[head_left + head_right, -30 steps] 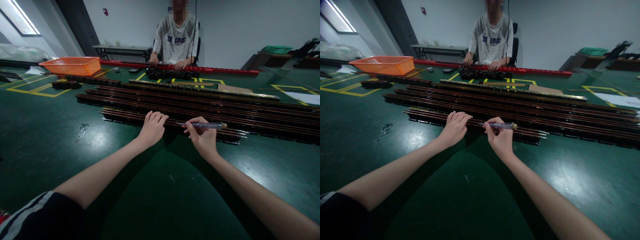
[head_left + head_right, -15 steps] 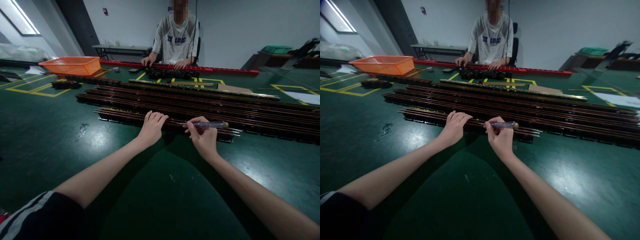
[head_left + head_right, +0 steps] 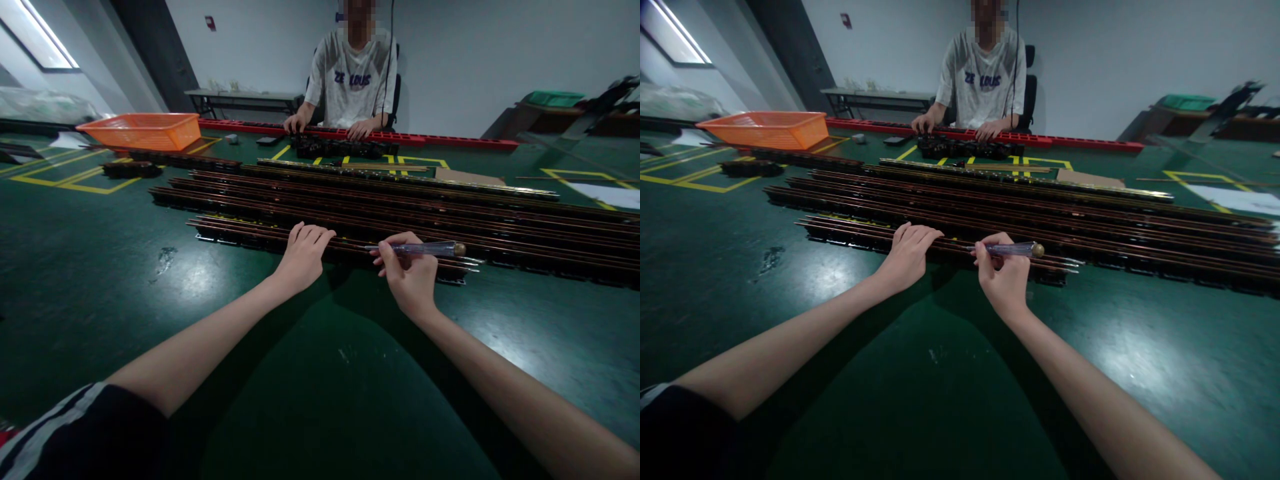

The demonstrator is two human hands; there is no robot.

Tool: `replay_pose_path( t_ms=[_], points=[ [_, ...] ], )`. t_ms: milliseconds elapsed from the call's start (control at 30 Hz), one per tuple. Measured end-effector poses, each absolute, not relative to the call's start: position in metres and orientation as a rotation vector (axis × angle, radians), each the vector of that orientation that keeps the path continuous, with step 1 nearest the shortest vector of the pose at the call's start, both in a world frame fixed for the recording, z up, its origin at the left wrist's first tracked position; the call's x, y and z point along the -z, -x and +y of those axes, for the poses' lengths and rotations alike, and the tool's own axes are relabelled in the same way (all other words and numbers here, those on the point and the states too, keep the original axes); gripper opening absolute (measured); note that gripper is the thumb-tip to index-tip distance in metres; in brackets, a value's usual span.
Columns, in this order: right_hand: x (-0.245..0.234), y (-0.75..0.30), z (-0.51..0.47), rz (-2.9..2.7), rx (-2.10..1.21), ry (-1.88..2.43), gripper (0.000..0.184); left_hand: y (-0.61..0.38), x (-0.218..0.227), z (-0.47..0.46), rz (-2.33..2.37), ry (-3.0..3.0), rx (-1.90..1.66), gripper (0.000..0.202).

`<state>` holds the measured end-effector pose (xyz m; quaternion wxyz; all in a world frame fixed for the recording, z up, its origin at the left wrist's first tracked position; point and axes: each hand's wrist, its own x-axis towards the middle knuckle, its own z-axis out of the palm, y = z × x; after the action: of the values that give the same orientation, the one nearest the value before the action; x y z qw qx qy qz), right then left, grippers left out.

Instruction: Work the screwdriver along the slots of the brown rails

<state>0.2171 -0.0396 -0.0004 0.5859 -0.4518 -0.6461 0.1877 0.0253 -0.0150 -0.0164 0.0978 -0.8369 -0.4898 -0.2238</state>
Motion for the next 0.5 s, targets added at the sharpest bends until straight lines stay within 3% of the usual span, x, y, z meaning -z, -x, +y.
replay_pose_path(
  t_ms=[500],
  points=[
    [0.0005,-0.2191,-0.0384,-1.524,-0.468,1.029,0.014,-0.027,0.0082,-0.0173,-1.504,2.534,0.707,0.036]
  ],
)
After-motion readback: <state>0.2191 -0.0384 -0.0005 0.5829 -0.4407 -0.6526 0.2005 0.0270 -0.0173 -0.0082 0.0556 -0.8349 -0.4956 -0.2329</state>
